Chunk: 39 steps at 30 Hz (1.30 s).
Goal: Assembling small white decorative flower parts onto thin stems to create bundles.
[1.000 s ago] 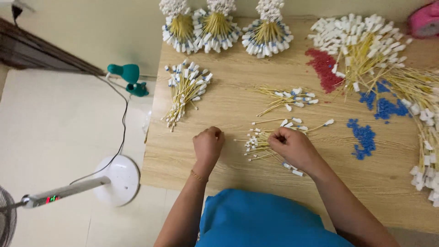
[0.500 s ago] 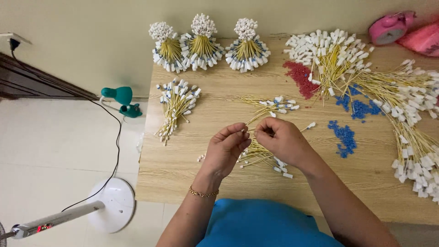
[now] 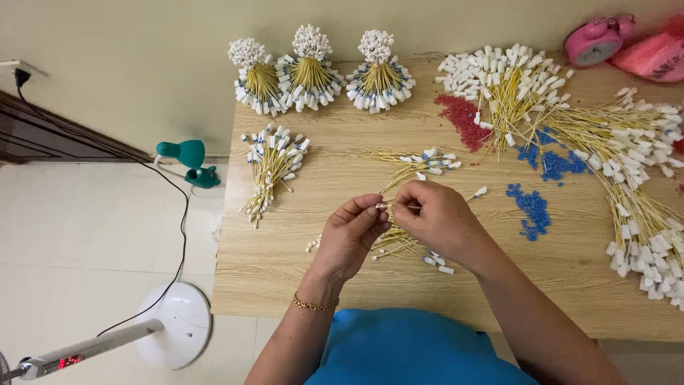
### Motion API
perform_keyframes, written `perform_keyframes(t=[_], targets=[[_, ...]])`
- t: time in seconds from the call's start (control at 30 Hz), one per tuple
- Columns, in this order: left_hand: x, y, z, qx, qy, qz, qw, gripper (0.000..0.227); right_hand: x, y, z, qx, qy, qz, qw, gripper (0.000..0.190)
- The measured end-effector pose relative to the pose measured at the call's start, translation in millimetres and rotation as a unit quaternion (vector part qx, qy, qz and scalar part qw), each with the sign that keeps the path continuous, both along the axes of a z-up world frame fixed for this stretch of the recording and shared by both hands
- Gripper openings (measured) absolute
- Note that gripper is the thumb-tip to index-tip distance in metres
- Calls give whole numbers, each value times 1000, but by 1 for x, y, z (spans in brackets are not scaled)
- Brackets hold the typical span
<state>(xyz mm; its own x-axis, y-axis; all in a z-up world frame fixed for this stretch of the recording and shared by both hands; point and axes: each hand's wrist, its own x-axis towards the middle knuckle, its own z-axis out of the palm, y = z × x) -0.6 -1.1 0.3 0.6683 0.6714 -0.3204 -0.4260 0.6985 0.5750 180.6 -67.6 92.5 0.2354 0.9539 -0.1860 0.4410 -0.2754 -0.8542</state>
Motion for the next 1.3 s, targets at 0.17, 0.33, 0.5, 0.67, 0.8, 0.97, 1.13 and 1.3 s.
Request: perform_keyframes(t=[0.17,0.33,0.5,0.67,0.8,0.97,1.13,1.3], targets=[[0,0,4,5,4,-9,1000,20,-2,0,7,-2,-8,-3,1000,19],[0,0,2,11,-9,-11,1000,21,-2,1,6,1,-14,-5,1000,20],[0,0,-1,12,-2,-17,1000,21,-2,1,7,10,-57,3,998,19],[1,0,1,25,23,-19,999,21,1,1,4,22,-94,17,995,19],[2,0,0,50,45,-16,998,20,0,2,6,2,-120,25,992,18],[4,0,-6,50,49,-10,998,18,1,2,7,2,-105,17,994,17],[4,2,-1,66,74,-2,995,18,4,4,5,-27,-27,-3,999,18],[8,2,3,27,41,-6,999,19,6,3,4,-15,-50,25,998,19]])
